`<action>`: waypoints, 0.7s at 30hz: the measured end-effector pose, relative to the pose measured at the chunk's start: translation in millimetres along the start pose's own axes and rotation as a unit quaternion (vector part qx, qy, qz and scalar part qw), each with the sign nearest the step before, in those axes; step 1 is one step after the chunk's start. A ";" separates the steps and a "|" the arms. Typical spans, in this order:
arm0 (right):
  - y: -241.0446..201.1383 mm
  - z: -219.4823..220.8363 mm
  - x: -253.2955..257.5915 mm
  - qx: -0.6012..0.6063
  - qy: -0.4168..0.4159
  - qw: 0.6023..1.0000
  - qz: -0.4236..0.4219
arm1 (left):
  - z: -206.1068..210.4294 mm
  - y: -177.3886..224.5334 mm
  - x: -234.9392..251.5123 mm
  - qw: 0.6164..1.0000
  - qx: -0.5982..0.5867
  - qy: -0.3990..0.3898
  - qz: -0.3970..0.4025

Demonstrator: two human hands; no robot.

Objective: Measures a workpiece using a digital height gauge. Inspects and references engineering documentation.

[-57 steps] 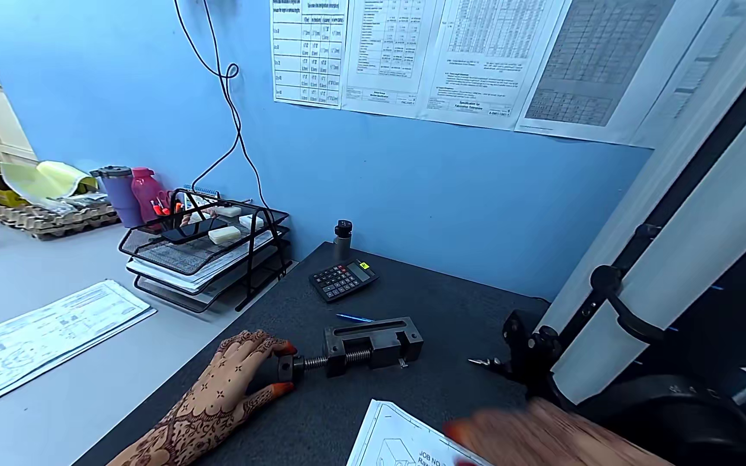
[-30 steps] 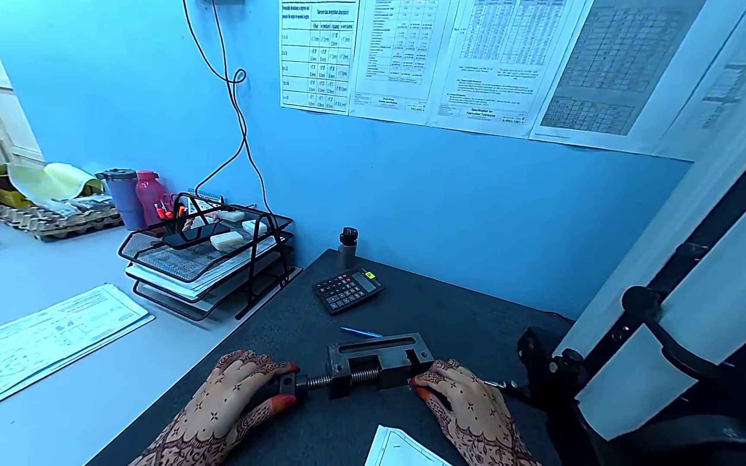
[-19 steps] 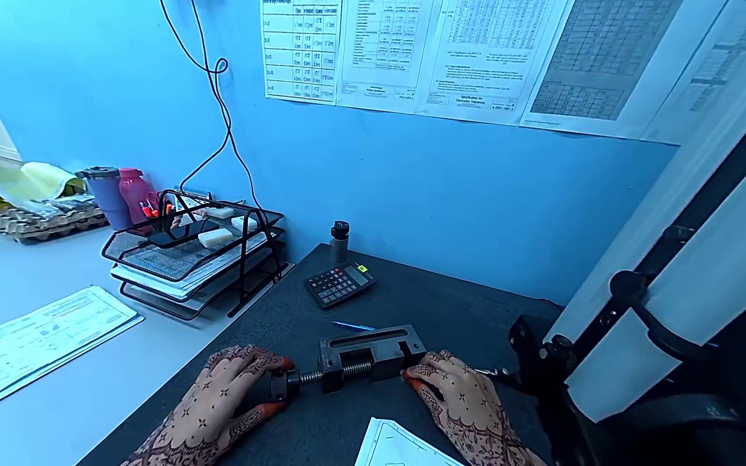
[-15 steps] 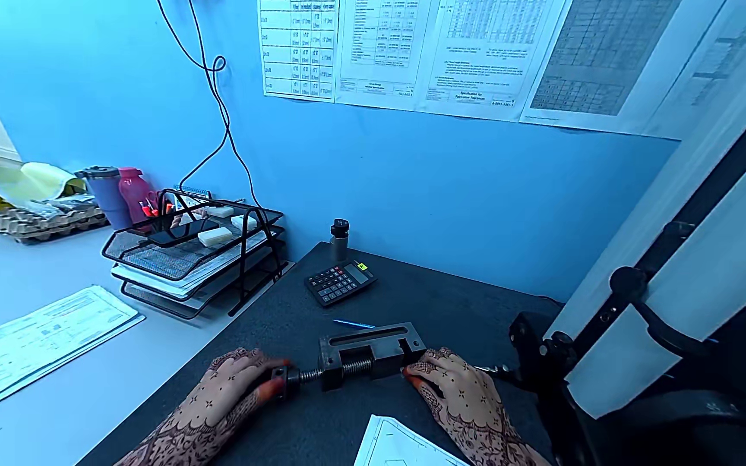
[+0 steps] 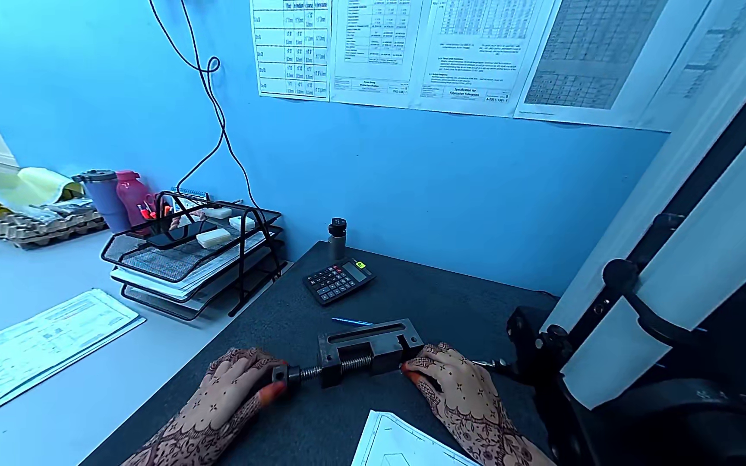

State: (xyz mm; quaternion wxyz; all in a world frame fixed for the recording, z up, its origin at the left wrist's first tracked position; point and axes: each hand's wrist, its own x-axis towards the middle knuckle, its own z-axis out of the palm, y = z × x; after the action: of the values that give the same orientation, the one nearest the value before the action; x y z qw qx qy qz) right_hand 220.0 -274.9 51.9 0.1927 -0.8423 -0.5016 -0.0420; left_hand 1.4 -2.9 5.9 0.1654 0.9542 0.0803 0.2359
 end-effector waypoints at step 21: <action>25.2 33.9 2.9 -0.038 0.151 0.982 -0.104 | -14.8 7.7 6.8 0.999 0.031 -0.011 0.044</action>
State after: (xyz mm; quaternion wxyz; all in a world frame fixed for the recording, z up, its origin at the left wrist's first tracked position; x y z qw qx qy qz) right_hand 238.9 -270.7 14.3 0.2285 -0.7765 -0.5492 -0.2081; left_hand 0.9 -4.4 23.9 0.1264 0.9639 0.0437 0.2302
